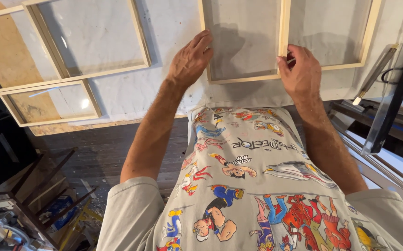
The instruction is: Collecting wooden frames from the floor and saw area and arranging them on a workbench.
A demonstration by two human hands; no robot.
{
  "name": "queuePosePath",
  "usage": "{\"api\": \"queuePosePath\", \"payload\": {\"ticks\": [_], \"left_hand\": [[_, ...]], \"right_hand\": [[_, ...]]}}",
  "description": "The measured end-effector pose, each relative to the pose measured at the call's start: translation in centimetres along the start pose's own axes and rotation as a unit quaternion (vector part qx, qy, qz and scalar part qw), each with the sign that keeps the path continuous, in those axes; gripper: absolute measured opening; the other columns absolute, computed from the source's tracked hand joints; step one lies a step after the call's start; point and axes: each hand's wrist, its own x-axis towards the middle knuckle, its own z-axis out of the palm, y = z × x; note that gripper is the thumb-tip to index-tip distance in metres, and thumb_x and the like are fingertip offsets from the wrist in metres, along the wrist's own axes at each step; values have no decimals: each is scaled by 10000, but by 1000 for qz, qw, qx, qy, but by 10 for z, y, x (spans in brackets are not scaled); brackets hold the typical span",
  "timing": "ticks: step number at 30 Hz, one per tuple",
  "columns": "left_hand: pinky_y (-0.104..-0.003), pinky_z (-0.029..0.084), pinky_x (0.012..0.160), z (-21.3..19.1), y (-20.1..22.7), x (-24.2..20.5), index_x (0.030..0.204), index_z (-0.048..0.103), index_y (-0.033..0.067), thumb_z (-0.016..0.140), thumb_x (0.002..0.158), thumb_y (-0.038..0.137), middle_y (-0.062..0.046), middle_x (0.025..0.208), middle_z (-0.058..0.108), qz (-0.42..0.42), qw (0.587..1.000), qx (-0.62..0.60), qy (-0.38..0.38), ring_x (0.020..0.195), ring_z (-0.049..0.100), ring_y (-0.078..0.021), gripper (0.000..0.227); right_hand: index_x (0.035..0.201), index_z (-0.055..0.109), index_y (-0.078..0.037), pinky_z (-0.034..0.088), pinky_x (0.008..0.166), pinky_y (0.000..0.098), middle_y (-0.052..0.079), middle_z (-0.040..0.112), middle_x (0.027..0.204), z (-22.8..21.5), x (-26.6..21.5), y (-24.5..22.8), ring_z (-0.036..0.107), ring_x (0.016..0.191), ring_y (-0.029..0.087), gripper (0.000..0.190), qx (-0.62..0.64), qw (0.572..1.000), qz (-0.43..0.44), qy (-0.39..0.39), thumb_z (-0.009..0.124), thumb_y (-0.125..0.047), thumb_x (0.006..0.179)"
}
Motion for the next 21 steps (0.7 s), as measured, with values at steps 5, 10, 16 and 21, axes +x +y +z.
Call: {"api": "queuePosePath", "payload": {"ticks": [5, 10, 16, 21], "left_hand": [[-374, 687, 836, 3, 5, -2, 806, 605, -23, 716, 865, -167, -161, 1124, 586, -4, 1000, -5, 0, 1294, 555, -347, 191], [-364, 676, 773, 2, 13, -6, 781, 564, -2, 684, 905, -168, -140, 1124, 583, -20, 1000, -11, 4, 1348, 526, -328, 239], [-507, 547, 1095, -13, 19, -17, 1154, 698, -53, 693, 983, -65, -270, 1385, 601, -68, 996, -55, -12, 1365, 521, -400, 172], [-407, 552, 1003, -10, -42, -80, 1373, 537, 25, 671, 895, 66, -145, 1299, 627, -435, 893, 76, 87, 1182, 588, -274, 498]], "right_hand": [[1266, 694, -53, 533, 660, 433, 33, 744, 911, -4, -5, 2, 696, 780, 264, 326, -42, 999, 21, -17, 761, -291, 1053], [1305, 668, -38, 552, 650, 446, 65, 767, 929, -3, -9, 9, 715, 799, 288, 388, -62, 997, 14, -32, 729, -345, 1075], [1294, 677, -73, 530, 702, 469, 45, 762, 958, -7, -5, 9, 712, 846, 310, 374, -46, 997, 30, -49, 759, -331, 1036], [1281, 675, 30, 547, 665, 401, 188, 619, 1213, -42, 0, -26, 607, 958, 296, 275, 5, 997, -65, 51, 723, -172, 1102]]}}
